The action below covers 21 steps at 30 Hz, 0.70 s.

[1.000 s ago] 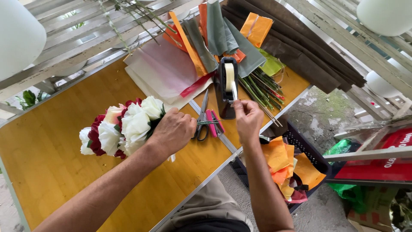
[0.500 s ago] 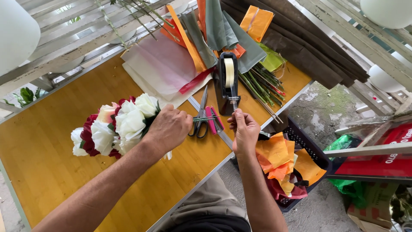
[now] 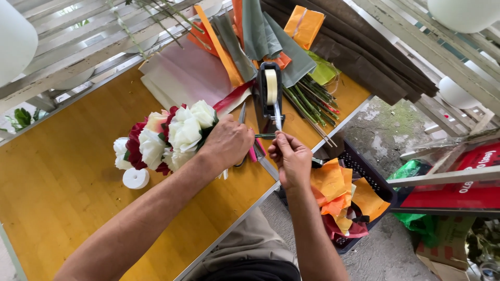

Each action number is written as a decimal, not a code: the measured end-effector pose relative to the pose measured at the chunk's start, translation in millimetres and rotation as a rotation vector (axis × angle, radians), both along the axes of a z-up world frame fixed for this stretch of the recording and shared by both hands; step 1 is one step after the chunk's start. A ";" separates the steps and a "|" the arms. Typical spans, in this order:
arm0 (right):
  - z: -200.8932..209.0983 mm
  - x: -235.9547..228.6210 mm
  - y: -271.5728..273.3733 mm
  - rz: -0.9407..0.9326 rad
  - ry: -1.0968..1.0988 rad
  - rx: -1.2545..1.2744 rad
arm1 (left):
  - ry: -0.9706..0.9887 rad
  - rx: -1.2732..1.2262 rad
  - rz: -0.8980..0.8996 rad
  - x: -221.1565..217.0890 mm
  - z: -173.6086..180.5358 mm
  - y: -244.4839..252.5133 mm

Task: The person arranges red and white artificial roses into a bouquet, securing the stems with a rubber band. They then wrap the stems with floral tape and adjust the arrangement.

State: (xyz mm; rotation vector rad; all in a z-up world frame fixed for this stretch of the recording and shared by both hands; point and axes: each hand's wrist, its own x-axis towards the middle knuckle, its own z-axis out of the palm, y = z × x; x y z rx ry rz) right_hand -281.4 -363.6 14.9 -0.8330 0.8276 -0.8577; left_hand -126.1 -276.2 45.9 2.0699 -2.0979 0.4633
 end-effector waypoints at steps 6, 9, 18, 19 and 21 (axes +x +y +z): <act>-11.2 2.5 -0.5 -0.032 -0.013 0.050 | 0.046 0.041 -0.034 -6.3 -3.5 -25.5; -12.3 2.9 0.6 -0.044 0.004 0.055 | 0.062 0.046 -0.042 -9.2 -1.4 -31.9; -11.4 4.4 0.7 -0.039 0.033 0.050 | 0.024 0.058 -0.066 -9.9 -3.1 -49.5; -8.4 3.2 1.4 -0.042 0.033 0.062 | 0.029 0.080 -0.070 -9.3 -2.5 -49.9; -9.1 1.8 1.3 -0.045 0.033 0.063 | 0.037 0.092 -0.075 -8.1 -6.1 -53.0</act>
